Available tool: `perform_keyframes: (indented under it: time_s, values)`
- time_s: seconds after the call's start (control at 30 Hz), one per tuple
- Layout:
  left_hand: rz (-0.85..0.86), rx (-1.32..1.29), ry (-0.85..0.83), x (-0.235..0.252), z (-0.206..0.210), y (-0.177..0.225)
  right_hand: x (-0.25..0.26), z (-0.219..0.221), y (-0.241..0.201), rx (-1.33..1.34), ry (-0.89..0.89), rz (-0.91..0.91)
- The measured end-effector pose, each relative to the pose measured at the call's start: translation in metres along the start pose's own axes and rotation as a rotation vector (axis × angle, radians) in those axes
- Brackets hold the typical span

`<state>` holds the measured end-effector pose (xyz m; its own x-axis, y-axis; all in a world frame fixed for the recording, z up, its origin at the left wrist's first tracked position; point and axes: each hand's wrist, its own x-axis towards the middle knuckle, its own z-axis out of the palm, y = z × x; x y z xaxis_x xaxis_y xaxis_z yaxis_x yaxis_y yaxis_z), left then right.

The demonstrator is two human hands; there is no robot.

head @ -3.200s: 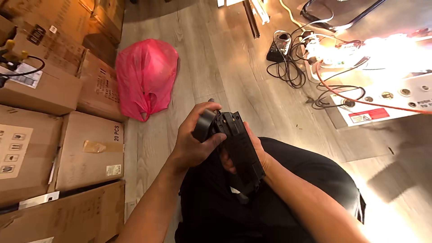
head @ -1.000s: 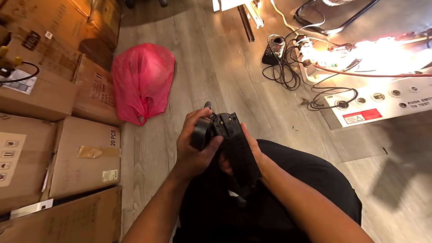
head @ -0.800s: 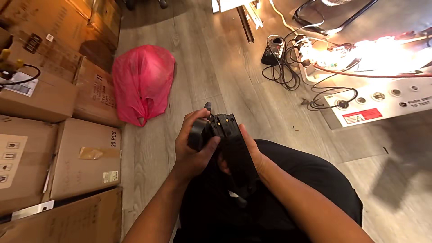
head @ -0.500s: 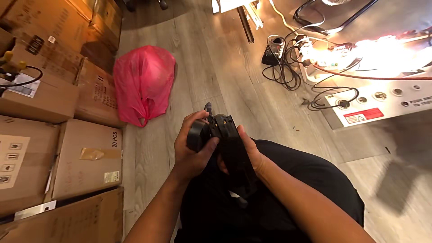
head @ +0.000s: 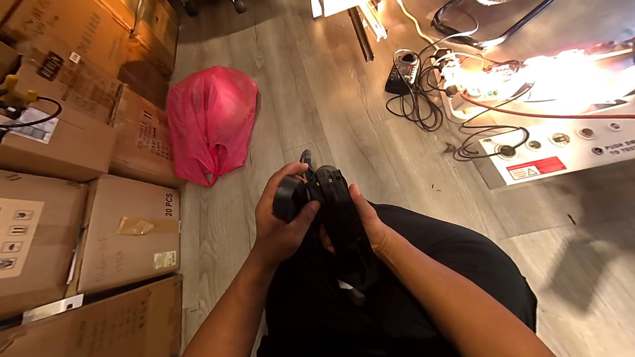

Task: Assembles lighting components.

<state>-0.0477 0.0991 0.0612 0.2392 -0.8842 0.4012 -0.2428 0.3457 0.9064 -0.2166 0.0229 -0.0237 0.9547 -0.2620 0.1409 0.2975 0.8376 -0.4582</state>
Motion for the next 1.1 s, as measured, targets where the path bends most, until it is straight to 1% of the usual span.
perform_keyframes:
  time_s: [0.13, 0.2, 0.27, 0.43, 0.53, 0.6, 0.87, 0.97, 1.1]
  values:
    - [-0.025, -0.018, 0.019, -0.001, -0.005, 0.000, 0.001, 0.002, 0.002, -0.007, 0.027, 0.000]
    - [-0.068, -0.104, 0.041, -0.001, -0.009, -0.002, 0.001, 0.004, 0.001, -0.035, 0.074, -0.007]
    - [-0.126, -0.258, 0.067, 0.000, -0.015, -0.006, 0.002, 0.008, -0.001, -0.075, 0.110, -0.018]
    - [-0.277, -0.765, 0.116, -0.004, -0.033, -0.011, 0.003, 0.010, -0.005, -0.072, 0.074, -0.009]
    - [-0.388, -0.964, 0.172, -0.004, -0.043, -0.005, 0.002, 0.010, -0.007, -0.076, 0.073, -0.022]
    - [-0.443, -1.049, 0.183, -0.005, -0.051, -0.001, 0.002, 0.008, -0.008, -0.055, 0.056, -0.023]
    - [-0.510, -1.205, 0.172, -0.013, -0.062, 0.011, 0.002, 0.005, -0.004, -0.067, 0.057, -0.022]
    - [-0.485, -1.243, 0.122, -0.016, -0.064, 0.007, 0.003, 0.005, -0.004, -0.072, 0.051, -0.017]
    - [-0.449, -1.230, 0.060, -0.019, -0.063, 0.004, 0.003, 0.004, -0.004, -0.068, 0.062, -0.017]
